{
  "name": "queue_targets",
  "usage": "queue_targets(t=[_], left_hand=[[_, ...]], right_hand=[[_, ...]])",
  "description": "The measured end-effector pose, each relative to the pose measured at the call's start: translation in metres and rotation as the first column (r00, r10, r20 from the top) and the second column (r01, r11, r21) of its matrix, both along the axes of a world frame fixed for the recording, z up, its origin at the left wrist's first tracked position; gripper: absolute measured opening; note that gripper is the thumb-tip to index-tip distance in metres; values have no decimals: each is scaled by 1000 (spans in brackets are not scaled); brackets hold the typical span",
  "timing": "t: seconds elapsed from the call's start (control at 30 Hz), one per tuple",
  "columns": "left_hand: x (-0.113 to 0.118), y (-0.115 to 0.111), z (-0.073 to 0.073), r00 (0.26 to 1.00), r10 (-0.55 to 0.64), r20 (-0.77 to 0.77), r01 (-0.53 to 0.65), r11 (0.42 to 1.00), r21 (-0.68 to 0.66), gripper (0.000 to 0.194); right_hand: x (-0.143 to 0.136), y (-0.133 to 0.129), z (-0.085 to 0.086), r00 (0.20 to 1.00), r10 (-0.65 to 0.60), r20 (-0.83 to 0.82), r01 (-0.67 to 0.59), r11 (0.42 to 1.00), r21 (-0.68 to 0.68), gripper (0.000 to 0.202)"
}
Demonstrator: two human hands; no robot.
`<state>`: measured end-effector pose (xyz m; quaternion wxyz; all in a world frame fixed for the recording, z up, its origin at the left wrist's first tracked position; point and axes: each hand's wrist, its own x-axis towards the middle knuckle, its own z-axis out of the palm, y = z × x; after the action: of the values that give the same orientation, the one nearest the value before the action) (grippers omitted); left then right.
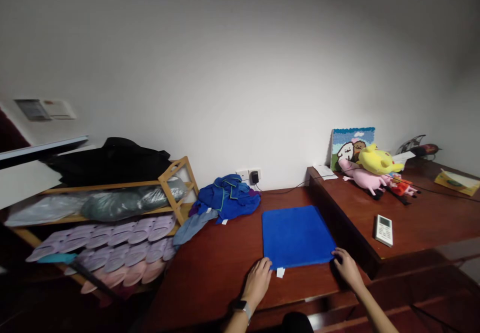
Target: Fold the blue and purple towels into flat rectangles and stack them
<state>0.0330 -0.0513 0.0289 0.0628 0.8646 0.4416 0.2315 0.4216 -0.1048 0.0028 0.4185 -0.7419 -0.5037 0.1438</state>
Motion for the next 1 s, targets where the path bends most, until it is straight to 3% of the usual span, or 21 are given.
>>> queue_targets(t=[0.23,0.47,0.67,0.8,0.9,1.0], left_hand=[[1,20,11,995,-51,-83,50,999,-20,35],[-1,20,1,997,-49,-64,49,999,-13,39],[0,17,-7,997,-17,-78,23,997,72,40],[-8,11,-18,999,-5,-45,10,993,121,42],[-23,3,-23,996,-71,-62,78,989,128,48],[-46,-3,-25,984,-108,-144,124,987,104,56]], right_hand=[[12,25,1,996,-50,-72,44,996,-71,38],[17,29,10,987,-87,-137,78,995,-68,39],[19,26,17,984,-140,-113,139,990,-23,49],[11,12,5,984,-164,-63,156,981,-118,33],[1,5,4,983,-184,11,184,971,-153,29],[-27,9,12,952,-158,261,190,977,-100,38]])
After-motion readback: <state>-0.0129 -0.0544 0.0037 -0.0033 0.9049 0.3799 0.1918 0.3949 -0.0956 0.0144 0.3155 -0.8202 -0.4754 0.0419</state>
